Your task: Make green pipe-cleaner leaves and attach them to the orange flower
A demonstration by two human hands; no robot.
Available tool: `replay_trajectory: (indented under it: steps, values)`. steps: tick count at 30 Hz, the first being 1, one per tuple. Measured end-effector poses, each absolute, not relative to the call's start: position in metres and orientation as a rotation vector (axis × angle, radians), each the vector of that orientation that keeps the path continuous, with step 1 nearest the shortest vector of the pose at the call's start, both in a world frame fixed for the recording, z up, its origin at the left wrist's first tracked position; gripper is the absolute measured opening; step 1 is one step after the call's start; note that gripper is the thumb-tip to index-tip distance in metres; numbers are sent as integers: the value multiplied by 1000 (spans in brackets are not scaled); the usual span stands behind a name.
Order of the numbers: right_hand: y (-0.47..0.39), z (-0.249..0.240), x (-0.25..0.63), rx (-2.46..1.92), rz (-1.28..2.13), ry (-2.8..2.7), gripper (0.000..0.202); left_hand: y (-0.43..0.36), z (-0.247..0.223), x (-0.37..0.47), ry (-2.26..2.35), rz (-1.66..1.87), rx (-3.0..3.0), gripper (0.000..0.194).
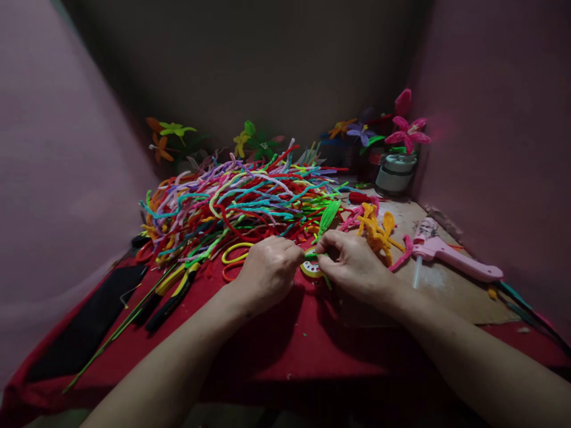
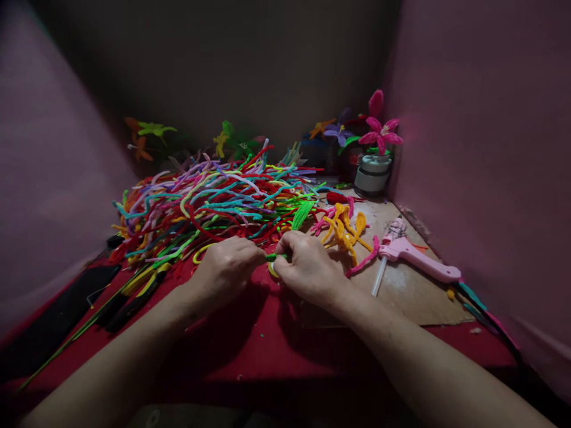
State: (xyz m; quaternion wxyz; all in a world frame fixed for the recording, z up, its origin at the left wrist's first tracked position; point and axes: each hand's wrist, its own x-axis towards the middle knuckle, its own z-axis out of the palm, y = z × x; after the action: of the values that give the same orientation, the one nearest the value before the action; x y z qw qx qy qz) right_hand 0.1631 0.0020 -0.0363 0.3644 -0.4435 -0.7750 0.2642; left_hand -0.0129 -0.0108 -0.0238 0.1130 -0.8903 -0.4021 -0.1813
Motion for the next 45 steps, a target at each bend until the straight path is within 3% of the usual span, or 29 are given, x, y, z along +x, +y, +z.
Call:
replay_trajectory:
  steps: [5,8,14,18,25,31,41,45]
  values:
    - [3,-30,162,-1075,1100,-1738,6,-14,-14,-10,-1463,-730,-2768,19]
    - [3,-28,160,-993,1412,-1482,16,-14,-9,-10,-1651,-857,-2843,16]
    - [-3,-30,156,-829,1489,-1297,28,-15,-4,-7,-1900,-1012,-2793,18]
    - [-6,-34,152,-814,1396,-1270,29,-15,-5,-5,-2004,-1081,-2773,21]
    - [-14,-45,149,-951,840,-1557,25,-14,-9,-4,-2065,-1150,-2763,20]
    - [-10,-43,154,-957,950,-1581,9,-14,-9,-3,-2022,-1186,-2736,17]
    - [-5,-33,160,-1008,1115,-1478,9,-10,-12,-7,-2068,-1262,-2846,19]
    - [-3,-36,163,-974,900,-1659,7,-10,-12,-7,-2051,-1206,-2799,17]
